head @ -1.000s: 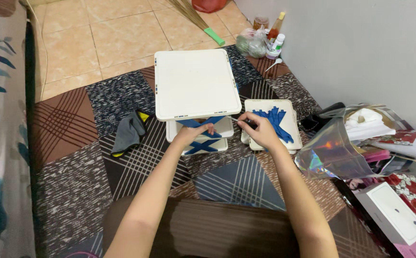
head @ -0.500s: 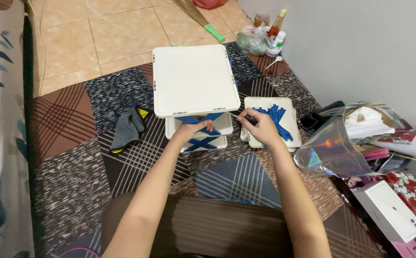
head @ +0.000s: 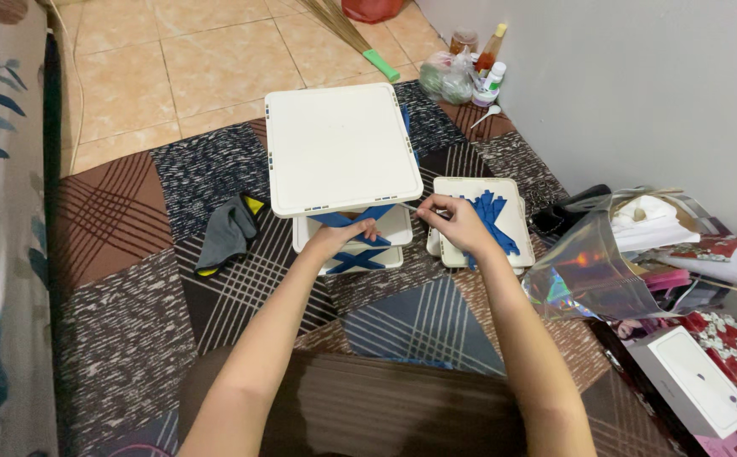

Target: The person assembles white plastic trays by inserting blue plastic connectors into slots on the tray edges. They stack the trays and secure them with the connectors, repeating the process for multiple units.

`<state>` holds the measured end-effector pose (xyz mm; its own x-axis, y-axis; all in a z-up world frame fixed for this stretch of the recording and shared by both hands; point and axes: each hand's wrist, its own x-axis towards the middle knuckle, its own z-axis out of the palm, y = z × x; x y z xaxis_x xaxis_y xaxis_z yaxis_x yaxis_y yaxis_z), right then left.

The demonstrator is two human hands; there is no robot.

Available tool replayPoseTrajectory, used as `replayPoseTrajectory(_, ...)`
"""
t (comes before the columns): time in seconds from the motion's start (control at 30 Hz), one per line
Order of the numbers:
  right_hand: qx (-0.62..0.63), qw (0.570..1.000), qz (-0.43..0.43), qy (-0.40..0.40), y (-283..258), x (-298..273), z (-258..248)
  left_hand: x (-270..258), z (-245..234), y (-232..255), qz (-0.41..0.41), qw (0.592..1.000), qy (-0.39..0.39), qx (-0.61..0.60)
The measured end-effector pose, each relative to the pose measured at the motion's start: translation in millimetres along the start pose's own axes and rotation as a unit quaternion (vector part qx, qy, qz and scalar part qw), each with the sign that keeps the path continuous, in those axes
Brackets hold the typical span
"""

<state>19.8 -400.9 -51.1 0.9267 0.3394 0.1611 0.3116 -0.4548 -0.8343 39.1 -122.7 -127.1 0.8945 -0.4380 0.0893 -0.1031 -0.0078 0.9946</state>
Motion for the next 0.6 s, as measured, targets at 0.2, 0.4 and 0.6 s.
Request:
replayPoseTrajectory(0.2,-0.113,0.992,0.017,-0.049,-25,24,-19,-3,-2,2,-0.018,0.999,-0.003,-0.033)
replayPoseTrajectory(0.4,-0.36,0.931,-0.036,-0.04,-65,38,-28,0,1,9,-0.04,0.999,0.027,0.001)
replayPoseTrajectory(0.6,-0.504,0.857,-0.036,-0.1,-82,40,2,1,6,8,-0.025,0.998,0.032,-0.046)
